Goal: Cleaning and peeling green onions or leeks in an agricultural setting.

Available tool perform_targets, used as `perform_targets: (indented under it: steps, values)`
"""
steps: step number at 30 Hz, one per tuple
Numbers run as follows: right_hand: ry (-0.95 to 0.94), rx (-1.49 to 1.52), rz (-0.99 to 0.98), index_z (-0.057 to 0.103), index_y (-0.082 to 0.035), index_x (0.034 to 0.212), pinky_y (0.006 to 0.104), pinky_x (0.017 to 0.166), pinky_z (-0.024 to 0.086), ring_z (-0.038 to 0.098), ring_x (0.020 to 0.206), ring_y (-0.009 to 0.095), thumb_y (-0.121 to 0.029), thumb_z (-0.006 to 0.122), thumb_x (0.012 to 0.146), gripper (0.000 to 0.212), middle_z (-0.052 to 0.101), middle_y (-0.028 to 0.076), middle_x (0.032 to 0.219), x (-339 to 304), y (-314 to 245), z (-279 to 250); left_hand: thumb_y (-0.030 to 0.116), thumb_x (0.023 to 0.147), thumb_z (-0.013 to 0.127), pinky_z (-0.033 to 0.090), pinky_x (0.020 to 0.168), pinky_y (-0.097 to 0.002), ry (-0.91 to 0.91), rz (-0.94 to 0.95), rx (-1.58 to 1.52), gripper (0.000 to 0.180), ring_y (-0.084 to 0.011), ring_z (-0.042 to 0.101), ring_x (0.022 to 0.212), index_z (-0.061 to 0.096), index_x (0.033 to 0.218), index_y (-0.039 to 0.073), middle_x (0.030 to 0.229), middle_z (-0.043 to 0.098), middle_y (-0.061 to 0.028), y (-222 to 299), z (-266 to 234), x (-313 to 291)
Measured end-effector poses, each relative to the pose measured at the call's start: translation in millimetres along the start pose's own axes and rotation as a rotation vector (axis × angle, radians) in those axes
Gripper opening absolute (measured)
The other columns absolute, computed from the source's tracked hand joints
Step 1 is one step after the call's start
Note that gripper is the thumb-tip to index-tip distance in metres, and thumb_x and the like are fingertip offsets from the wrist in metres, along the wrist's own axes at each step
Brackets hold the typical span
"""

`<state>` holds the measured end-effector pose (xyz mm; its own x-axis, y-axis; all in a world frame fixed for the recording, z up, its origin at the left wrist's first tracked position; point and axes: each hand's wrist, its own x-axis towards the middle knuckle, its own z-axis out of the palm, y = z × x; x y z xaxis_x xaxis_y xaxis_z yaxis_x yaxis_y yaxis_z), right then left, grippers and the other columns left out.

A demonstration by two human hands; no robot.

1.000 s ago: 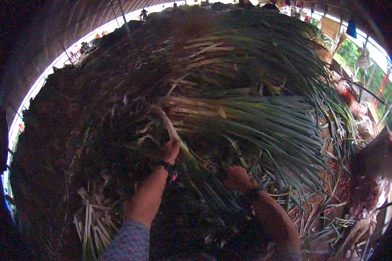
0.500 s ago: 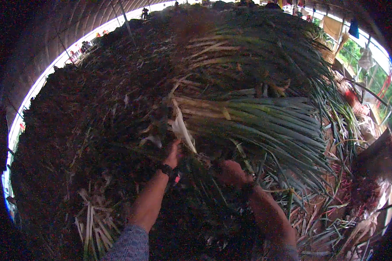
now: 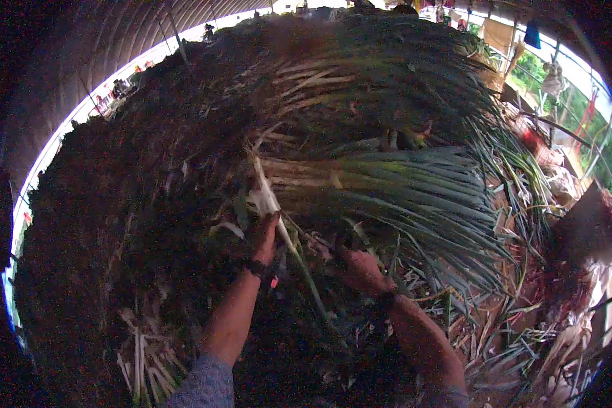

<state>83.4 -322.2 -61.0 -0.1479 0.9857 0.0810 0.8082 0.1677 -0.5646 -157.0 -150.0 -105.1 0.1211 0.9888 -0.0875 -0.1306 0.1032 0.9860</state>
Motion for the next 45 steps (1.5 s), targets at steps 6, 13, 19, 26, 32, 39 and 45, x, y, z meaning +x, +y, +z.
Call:
perform_targets:
  steps: [6,13,19,26,32,39,45]
  values:
    - [-0.012,-0.004,0.024,0.052,-0.005,0.129,0.0531,0.074,0.052,0.065,0.086,0.045,-0.044,0.074,0.077,0.069,0.068,0.024,0.093,10.5,-29.1,-16.3,0.046,0.090,0.065,0.042,0.087,-0.0348,-0.108,-0.009,0.264,0.042,-0.0160,0.053,0.096,0.066,0.112,0.010,0.107,0.061,-0.0036,13.9,-9.2,-17.7]
    - [0.047,0.006,-0.001,0.053,-0.004,0.124,0.0547,0.073,0.051,0.064,0.086,0.045,-0.037,0.074,0.076,0.063,0.067,0.025,0.091,27.2,-26.7,4.0,0.045,0.086,0.068,0.043,0.083,-0.0317,-0.148,0.064,0.333,0.046,-0.0150,0.055,0.095,0.066,0.108,0.004,0.104,0.063,-0.0031,2.2,-31.6,-10.8]
    - [0.112,0.000,0.013,0.054,-0.004,0.120,0.0549,0.069,0.051,0.064,0.080,0.045,-0.037,0.073,0.076,0.058,0.067,0.024,0.085,24.6,-18.5,-4.8,0.040,0.084,0.072,0.044,0.090,-0.0334,-0.341,-0.032,0.362,0.050,-0.0176,0.057,0.101,0.061,0.116,0.004,0.111,0.062,-0.0049,37.1,-6.5,-38.4]
    - [0.067,-0.007,-0.002,0.057,-0.008,0.120,0.0543,0.070,0.052,0.066,0.081,0.045,-0.036,0.070,0.079,0.051,0.069,0.024,0.087,23.6,-40.8,-9.7,0.035,0.085,0.071,0.047,0.083,-0.0357,-0.230,0.079,0.501,0.044,-0.0178,0.057,0.094,0.059,0.112,0.003,0.103,0.062,-0.0037,-16.0,-45.6,-8.3]
    - [-0.057,-0.043,-0.025,0.056,-0.009,0.122,0.0533,0.070,0.053,0.066,0.081,0.045,-0.036,0.070,0.080,0.052,0.069,0.023,0.087,4.6,-27.5,-15.8,0.040,0.086,0.070,0.044,0.071,-0.0359,-0.040,0.045,0.483,0.041,-0.0180,0.055,0.079,0.063,0.099,0.002,0.085,0.059,-0.0033,30.3,-26.1,-31.0]
    - [0.110,-0.024,-0.129,0.060,-0.002,0.115,0.0496,0.069,0.052,0.067,0.079,0.041,-0.051,0.077,0.076,0.065,0.068,0.022,0.083,8.9,-36.9,-15.7,0.051,0.081,0.073,0.042,0.067,-0.0343,-0.161,0.122,0.357,0.047,-0.0155,0.053,0.075,0.064,0.091,0.006,0.079,0.057,0.0001,31.5,-20.2,-49.5]
    - [0.157,0.042,-0.089,0.060,-0.003,0.118,0.0488,0.070,0.053,0.066,0.079,0.043,-0.049,0.077,0.075,0.065,0.068,0.022,0.085,5.6,-39.8,-20.9,0.049,0.080,0.076,0.043,0.066,-0.0308,-0.199,-0.027,0.619,0.045,-0.0115,0.053,0.074,0.067,0.090,0.006,0.080,0.060,0.0017,25.4,-18.4,-35.2]
